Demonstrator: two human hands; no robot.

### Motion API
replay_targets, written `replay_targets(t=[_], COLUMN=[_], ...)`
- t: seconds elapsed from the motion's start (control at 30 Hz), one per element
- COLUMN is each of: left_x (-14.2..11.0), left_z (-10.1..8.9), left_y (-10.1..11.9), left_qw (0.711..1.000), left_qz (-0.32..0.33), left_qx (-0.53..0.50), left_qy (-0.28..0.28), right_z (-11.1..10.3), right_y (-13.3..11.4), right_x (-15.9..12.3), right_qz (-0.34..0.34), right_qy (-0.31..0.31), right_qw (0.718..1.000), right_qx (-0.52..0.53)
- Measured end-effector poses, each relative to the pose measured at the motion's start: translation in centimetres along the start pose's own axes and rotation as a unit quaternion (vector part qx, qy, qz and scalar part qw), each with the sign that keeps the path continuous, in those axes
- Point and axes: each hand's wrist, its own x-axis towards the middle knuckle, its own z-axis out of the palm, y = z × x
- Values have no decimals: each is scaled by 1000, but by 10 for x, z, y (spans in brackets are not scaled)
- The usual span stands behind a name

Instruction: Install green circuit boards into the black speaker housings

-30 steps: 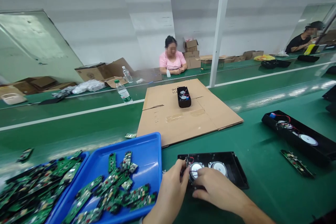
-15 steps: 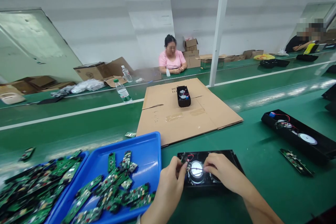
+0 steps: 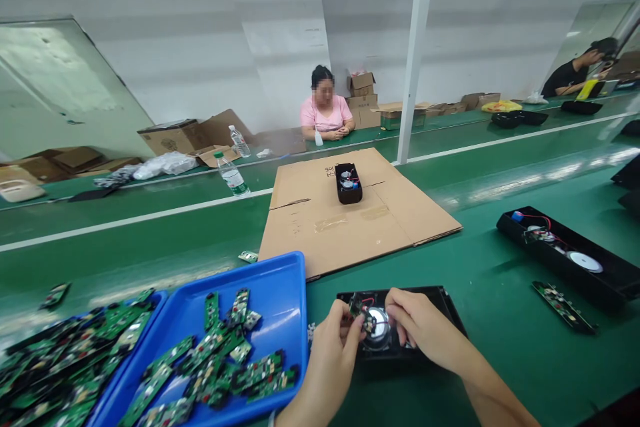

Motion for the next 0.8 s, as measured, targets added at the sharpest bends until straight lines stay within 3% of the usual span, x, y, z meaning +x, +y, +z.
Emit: replay_targets(t=[0.13,0.23,0.37,0.5,0.8], left_x=[-1,1,3,1,-3], left_z=[2,0,0,1,3], left_y=[-4,-7,-11,-12,-7], left_qw=[1000,999,999,999,995], left_qz=[15,17,13,4,55], left_qx=[20,32,25,24,73], left_qy=[16,24,25,22,42], right_z=[17,22,21,23,29], right_y=[2,0,-5,-7,-3], right_x=[5,6,5,5,3], right_qz=[29,9,-38,-37,-36], right_qy=[-25,-28,12,62,72], right_qw=[992,993,999,990,974], right_qx=[117,116,16,-121,-213])
